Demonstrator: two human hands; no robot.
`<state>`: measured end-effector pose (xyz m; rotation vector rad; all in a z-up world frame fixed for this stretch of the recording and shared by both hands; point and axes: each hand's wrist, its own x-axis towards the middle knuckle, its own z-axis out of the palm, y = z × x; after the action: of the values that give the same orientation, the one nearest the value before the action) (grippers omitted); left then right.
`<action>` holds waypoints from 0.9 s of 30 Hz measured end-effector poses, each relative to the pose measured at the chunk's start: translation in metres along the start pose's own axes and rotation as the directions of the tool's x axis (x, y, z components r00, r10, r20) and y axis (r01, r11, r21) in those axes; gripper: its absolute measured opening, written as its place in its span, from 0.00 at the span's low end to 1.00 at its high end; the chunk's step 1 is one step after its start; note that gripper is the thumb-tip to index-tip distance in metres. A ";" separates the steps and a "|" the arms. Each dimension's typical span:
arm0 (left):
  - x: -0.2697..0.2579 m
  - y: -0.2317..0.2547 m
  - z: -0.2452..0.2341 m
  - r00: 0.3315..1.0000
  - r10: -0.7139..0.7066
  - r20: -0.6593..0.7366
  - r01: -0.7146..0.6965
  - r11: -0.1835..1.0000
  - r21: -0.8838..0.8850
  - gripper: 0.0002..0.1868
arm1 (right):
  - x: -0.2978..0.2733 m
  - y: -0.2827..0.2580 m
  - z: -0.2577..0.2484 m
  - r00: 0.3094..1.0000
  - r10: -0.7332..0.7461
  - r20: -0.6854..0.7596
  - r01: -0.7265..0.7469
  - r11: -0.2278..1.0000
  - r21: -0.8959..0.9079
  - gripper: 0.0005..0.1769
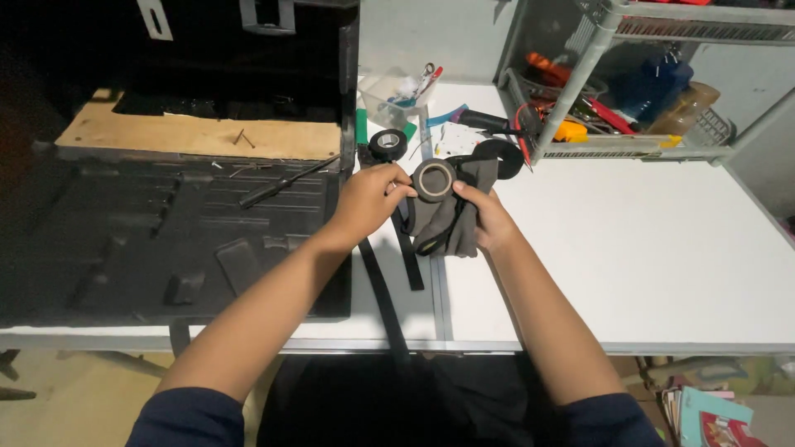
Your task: The recorder is applying electrical or adhesive tape and assembling components of a black electronic housing unit.
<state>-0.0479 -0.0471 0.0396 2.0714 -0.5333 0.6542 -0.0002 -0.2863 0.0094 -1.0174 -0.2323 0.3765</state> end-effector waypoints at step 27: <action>-0.005 0.039 -0.019 0.964 0.230 0.134 -0.248 0.959 0.135 0.36 | -0.008 0.006 0.019 0.989 -0.136 -0.060 0.131 0.988 -0.082 0.25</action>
<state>-0.0795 -0.0506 0.0692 2.2168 -0.8345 0.7350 -0.0151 -0.2719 0.0135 -1.0825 -0.2557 0.2135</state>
